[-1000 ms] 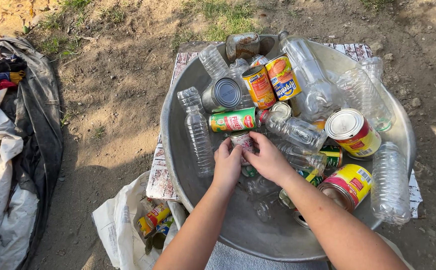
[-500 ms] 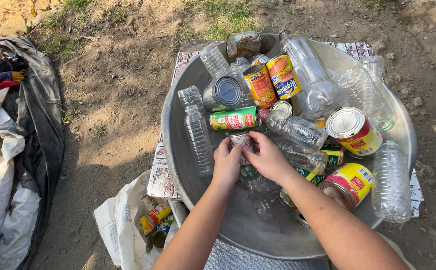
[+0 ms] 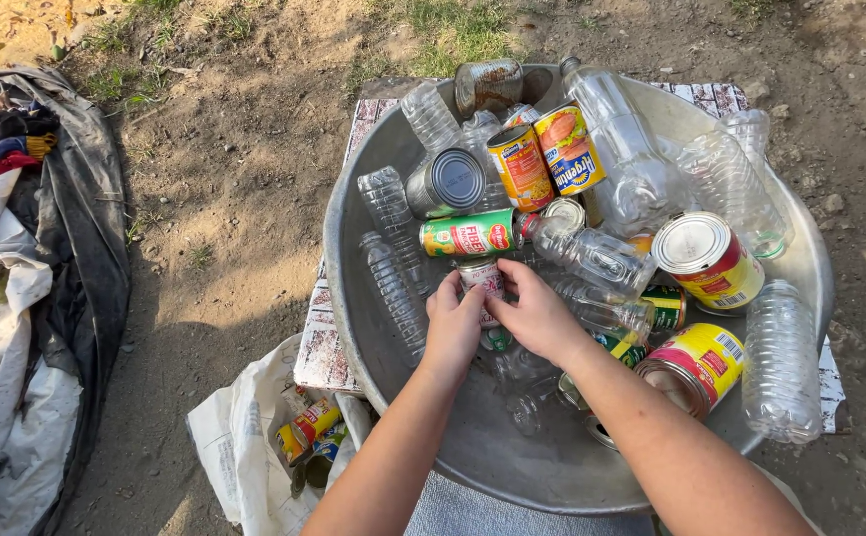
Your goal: Sorting plastic bottles and metal cans from a basin into a collection bag
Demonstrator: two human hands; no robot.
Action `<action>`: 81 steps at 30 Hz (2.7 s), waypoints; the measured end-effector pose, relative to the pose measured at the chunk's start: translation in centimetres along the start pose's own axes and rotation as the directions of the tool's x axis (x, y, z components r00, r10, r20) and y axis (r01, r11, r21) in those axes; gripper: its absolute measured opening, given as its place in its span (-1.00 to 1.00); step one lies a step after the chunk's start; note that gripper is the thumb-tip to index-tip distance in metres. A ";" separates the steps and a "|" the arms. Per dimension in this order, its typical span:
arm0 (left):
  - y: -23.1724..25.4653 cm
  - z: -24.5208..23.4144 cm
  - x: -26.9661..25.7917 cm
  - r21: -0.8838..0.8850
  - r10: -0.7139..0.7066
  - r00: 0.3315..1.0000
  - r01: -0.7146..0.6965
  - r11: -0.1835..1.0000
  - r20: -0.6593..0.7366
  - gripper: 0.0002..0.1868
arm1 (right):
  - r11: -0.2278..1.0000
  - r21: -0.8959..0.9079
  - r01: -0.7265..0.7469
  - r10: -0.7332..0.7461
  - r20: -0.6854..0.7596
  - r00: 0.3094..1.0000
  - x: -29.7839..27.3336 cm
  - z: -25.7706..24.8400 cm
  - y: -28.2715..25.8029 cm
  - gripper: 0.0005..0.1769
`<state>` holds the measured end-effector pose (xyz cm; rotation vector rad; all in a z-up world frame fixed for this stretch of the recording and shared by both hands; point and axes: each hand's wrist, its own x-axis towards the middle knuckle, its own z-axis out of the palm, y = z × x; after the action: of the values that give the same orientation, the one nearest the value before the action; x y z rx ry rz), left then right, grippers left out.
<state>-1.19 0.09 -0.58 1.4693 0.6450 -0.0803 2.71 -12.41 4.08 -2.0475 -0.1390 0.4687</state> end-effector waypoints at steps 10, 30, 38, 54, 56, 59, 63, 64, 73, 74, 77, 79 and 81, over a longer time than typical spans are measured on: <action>-0.7 0.1 0.3 -0.016 0.006 1.000 -0.006 1.000 0.003 -0.22 | 1.000 -0.005 -0.004 0.004 0.005 1.000 -0.2 -0.1 -0.3 -0.13; 0.1 -0.3 -0.8 0.003 0.009 0.999 -0.009 1.000 0.036 -0.17 | 1.000 0.021 0.003 -0.004 0.024 1.000 -0.3 -0.2 -0.1 -0.14; 0.4 -0.7 -1.1 0.016 -0.002 0.998 0.001 1.000 0.065 -0.15 | 1.000 -0.014 -0.004 0.004 0.022 1.000 0.1 -0.2 0.8 -0.16; 1.7 -1.3 -2.6 -0.052 0.050 0.998 -0.047 0.998 0.046 -0.21 | 1.000 0.028 0.003 -0.005 0.046 0.999 -1.2 -0.5 -1.1 -0.17; 1.8 -1.4 -2.6 -0.063 0.054 0.998 -0.052 0.997 0.042 -0.21 | 0.999 0.040 0.007 -0.008 0.045 0.999 -1.3 -0.5 -1.2 -0.17; 2.2 -1.6 -3.0 -0.077 0.060 0.997 -0.057 0.995 0.039 -0.21 | 0.999 0.044 0.022 -0.024 0.043 0.999 -1.4 -0.4 -1.0 -0.18; 2.8 -1.8 -3.5 -0.098 0.076 0.996 -0.072 0.993 0.042 -0.22 | 0.997 0.068 0.027 -0.028 0.017 0.999 -1.4 -0.2 -0.8 -0.20; 3.1 -1.9 -3.7 -0.101 0.082 0.996 -0.077 0.992 0.041 -0.23 | 0.997 0.071 0.028 -0.029 0.013 0.999 -1.5 -0.2 -0.9 -0.19; 2.3 -2.7 -3.5 -0.120 0.137 0.990 -0.133 0.984 0.031 -0.25 | 0.976 0.187 0.114 -0.119 0.016 0.993 -2.3 -0.2 -1.9 -0.17; 2.5 -2.8 -3.6 -0.122 0.140 0.990 -0.135 0.983 0.029 -0.25 | 0.975 0.187 0.117 -0.122 0.017 0.992 -2.4 -0.2 -2.1 -0.17; 2.6 -3.2 -3.9 -0.139 0.165 0.986 -0.159 0.977 0.029 -0.25 | 0.971 0.193 0.142 -0.148 0.020 0.989 -2.5 -0.2 -1.9 -0.17; 2.4 -3.3 -3.7 -0.160 0.179 0.984 -0.172 0.972 0.027 -0.26 | 0.964 0.217 0.153 -0.164 0.032 0.986 -2.1 -0.2 -1.1 -0.15; 2.8 -3.6 -4.1 -0.154 0.187 0.982 -0.182 0.971 0.022 -0.27 | 0.961 0.225 0.158 -0.171 0.039 0.984 -2.1 -0.2 -1.3 -0.16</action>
<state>-4.70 2.48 3.92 1.3710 0.4715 0.0844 0.96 -12.58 5.84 -1.7878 -0.2785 0.4204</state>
